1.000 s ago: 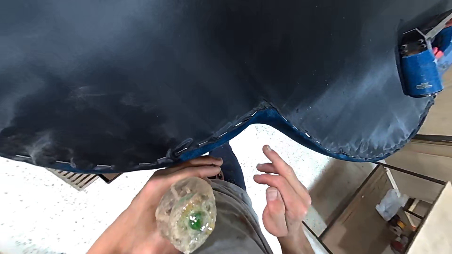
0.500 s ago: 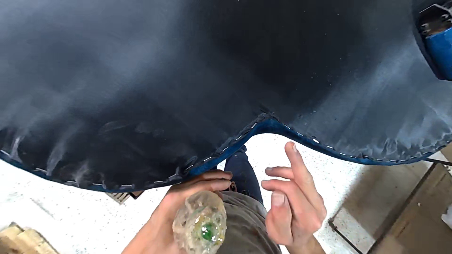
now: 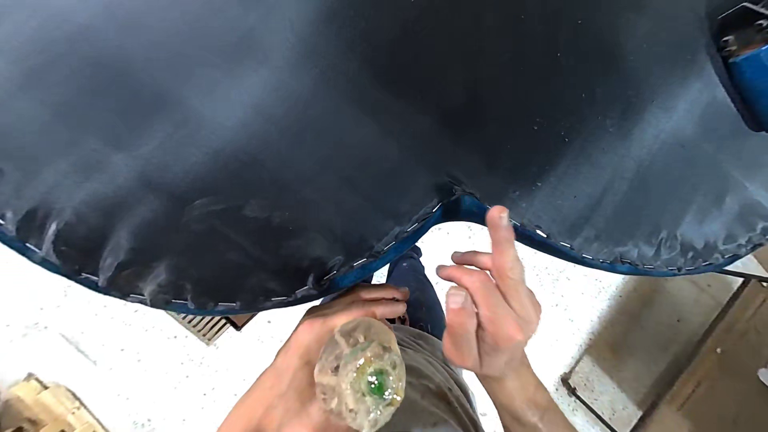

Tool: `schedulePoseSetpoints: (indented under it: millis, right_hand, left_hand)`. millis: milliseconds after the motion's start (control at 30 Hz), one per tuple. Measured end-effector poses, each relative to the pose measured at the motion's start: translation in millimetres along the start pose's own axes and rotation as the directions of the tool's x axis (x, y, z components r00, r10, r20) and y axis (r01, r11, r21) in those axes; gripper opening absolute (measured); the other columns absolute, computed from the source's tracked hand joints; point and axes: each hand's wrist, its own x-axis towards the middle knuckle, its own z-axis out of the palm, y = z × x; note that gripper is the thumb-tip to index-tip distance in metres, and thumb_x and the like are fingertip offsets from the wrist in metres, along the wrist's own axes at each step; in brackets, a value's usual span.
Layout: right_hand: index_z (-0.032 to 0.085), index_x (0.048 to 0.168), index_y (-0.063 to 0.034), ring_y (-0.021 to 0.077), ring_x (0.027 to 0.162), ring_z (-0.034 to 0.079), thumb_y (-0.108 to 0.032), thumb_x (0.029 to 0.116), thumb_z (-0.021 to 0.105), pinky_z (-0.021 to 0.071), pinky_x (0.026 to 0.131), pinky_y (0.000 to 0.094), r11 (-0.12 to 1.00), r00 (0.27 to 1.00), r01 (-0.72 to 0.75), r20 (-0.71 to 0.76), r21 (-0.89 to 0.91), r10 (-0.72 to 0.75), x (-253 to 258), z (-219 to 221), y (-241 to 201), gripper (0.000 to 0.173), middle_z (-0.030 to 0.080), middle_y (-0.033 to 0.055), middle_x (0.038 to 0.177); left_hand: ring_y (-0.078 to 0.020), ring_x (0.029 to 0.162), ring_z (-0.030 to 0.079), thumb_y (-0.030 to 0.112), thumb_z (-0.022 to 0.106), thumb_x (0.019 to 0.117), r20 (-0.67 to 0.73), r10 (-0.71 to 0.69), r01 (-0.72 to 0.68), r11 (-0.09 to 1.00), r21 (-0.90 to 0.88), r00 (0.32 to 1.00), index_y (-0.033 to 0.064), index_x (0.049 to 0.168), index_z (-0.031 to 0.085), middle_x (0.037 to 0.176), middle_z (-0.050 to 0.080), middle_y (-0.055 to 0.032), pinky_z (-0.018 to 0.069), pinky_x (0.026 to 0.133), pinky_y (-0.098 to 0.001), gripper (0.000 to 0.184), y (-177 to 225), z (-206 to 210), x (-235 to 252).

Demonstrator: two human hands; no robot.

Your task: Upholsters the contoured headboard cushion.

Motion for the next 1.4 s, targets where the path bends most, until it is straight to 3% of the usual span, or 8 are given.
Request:
schedulePoseSetpoints:
  millis: [100, 333, 467, 533, 833, 1067, 1267, 1400]
  right_hand:
    - [0.07, 0.085, -0.0126, 0.0148, 0.094, 0.071, -0.032, 0.1054, 0.037, 0.0579, 0.069, 0.0332, 0.999, 0.997, -0.045, 0.065, -0.03, 0.047, -1, -1, 4, 0.044, 0.055, 0.0082, 0.152]
    - [0.073, 0.099, -0.0151, 0.0232, 0.122, 0.065, -0.037, 0.1074, 0.039, 0.0595, 0.095, 0.0366, 0.954, 0.963, -0.268, 0.079, 0.137, 0.259, -76, -22, 24, 0.041, 0.053, 0.0166, 0.149]
    - [0.074, 0.112, -0.005, 0.023, 0.117, 0.069, -0.014, 0.0975, 0.059, 0.0621, 0.092, 0.0413, 0.745, 0.682, -0.659, 0.496, 0.099, 0.537, -107, -15, 30, 0.022, 0.053, 0.0195, 0.15]
    - [0.074, 0.109, -0.0015, 0.022, 0.111, 0.071, -0.01, 0.0982, 0.059, 0.0621, 0.091, 0.0404, 0.727, 0.656, -0.677, 0.54, 0.115, 0.527, -112, -13, 34, 0.02, 0.061, 0.0196, 0.142]
    - [0.075, 0.109, -0.0178, 0.0142, 0.113, 0.07, -0.024, 0.0987, 0.061, 0.0615, 0.09, 0.0319, 0.983, 0.979, -0.105, 0.19, 0.148, 0.076, -42, 11, 3, 0.018, 0.062, 0.0044, 0.144]
    - [0.072, 0.113, -0.0157, 0.012, 0.109, 0.07, -0.018, 0.0959, 0.057, 0.0624, 0.09, 0.0305, 0.973, 0.967, -0.23, -0.111, 0.008, 0.23, -39, -1, 13, 0.022, 0.052, 0.0095, 0.151]
    - [0.074, 0.1, -0.0189, 0.0162, 0.104, 0.072, -0.02, 0.0944, 0.059, 0.0628, 0.077, 0.0358, 0.99, 0.991, -0.128, -0.03, 0.053, 0.13, -32, 29, 7, 0.016, 0.065, 0.0024, 0.14]
    - [0.074, 0.108, -0.0206, 0.0157, 0.111, 0.069, -0.015, 0.1017, 0.051, 0.0619, 0.087, 0.0352, 0.918, 0.86, -0.299, -0.344, 0.259, 0.377, -36, -38, 32, 0.024, 0.047, 0.0027, 0.158]
  left_hand:
    - [-0.0267, 0.12, 0.066, 0.04, 0.084, 0.0778, 0.007, -0.002, 0.002, 1.0, 0.004, 1.0, 0.0083, 0.134, 0.064, 0.141, 0.062, -0.0124, 0.0601, 0.101, -0.044, 0.068, 4, 1, 1]
    - [-0.0285, 0.122, 0.065, 0.04, 0.084, 0.0783, -0.004, 0.014, -0.014, 1.0, -0.022, 1.0, 0.0091, 0.135, 0.064, 0.143, 0.059, -0.0149, 0.0589, 0.102, -0.0462, 0.068, 2, -4, -4]
    - [-0.0285, 0.122, 0.065, 0.039, 0.086, 0.0772, -0.017, -0.05, 0.048, 0.996, -0.072, 0.999, 0.0052, 0.131, 0.065, 0.141, 0.06, -0.0176, 0.0599, 0.1, -0.0458, 0.067, 6, -5, -9]
    - [-0.0283, 0.125, 0.063, 0.042, 0.085, 0.0776, -0.02, -0.09, 0.088, 0.992, -0.09, 0.996, 0.002, 0.129, 0.065, 0.141, 0.06, -0.0178, 0.0577, 0.103, -0.0455, 0.069, 0, -3, -9]
    - [-0.0296, 0.125, 0.062, 0.045, 0.083, 0.0776, 0.005, -0.145, 0.144, 0.983, -0.116, 0.989, 0.0004, 0.128, 0.066, 0.138, 0.061, -0.0194, 0.0564, 0.104, -0.0466, 0.069, -10, 11, -22]
    - [-0.0286, 0.111, 0.068, 0.039, 0.087, 0.0727, -0.031, -0.13, 0.126, 0.987, -0.101, 0.991, 0.0037, 0.13, 0.064, 0.141, 0.058, -0.0193, 0.0628, 0.09, -0.044, 0.071, -4, -9, -43]
    - [-0.0297, 0.112, 0.068, 0.035, 0.088, 0.073, 0.011, -0.118, 0.119, 0.987, -0.105, 0.993, 0.0042, 0.131, 0.064, 0.142, 0.057, -0.0195, 0.0632, 0.09, -0.0442, 0.07, 3, -10, -37]
    - [-0.0266, 0.116, 0.066, 0.04, 0.086, 0.0746, 0.067, -0.073, 0.077, 0.995, -0.067, 0.995, 0.003, 0.131, 0.064, 0.142, 0.058, -0.0182, 0.0614, 0.095, -0.0417, 0.071, 19, -9, -28]
